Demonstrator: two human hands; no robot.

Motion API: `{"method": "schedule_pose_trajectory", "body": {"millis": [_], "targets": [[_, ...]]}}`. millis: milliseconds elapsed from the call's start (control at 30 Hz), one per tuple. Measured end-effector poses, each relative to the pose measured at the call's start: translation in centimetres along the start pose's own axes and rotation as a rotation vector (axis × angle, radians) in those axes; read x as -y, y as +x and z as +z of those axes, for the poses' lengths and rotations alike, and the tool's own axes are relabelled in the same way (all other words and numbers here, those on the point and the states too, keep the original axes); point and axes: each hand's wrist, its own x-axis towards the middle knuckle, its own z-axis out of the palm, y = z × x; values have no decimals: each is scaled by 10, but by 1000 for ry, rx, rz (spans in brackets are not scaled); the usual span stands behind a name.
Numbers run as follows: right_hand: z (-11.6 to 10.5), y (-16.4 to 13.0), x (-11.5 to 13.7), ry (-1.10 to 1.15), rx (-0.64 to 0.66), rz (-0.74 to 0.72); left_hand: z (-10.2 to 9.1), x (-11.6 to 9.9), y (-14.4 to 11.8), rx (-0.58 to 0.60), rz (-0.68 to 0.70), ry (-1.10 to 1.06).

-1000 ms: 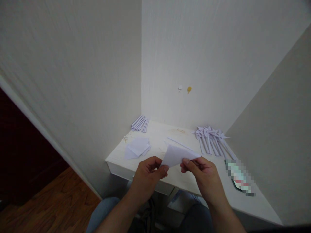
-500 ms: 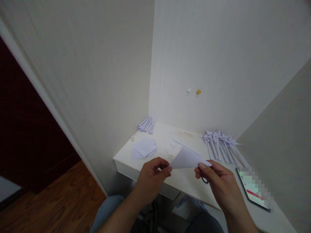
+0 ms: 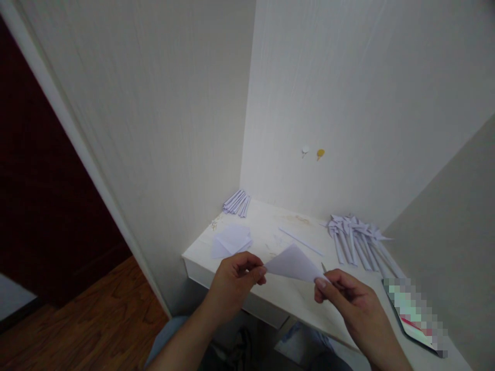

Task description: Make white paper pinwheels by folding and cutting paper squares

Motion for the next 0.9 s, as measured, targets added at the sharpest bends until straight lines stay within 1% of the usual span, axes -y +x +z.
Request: {"method": "schedule_pose_trajectory", "body": {"millis": [133,233,333,433,567,633,700,800,900], "targets": [[5,-1,4,29,-3,2,-8,3,0,24,23,18],[9,-1,7,62,25,10,-16,8,-1,35,-4,32],[11,-2,9,80,56,-1,-22,13,-3,29,-3,58],[10,-3,9,54,67,-2,-24,17,-5,46,4,75],[8,-3,6,21,50,-1,-24,22,-8,73,28,83],[8,-2,4,11,59,-16,-25,24,-9,54,40,75],[9,-2,3,-1,61,-35,-25,27,-11,23,18,57],[11,-3,-1,-46,33,-51,-25,31,-14,-12,-13,10],[12,-3,-5,-95,3,-67,-27,36,-16,-26,1,-52]]}}
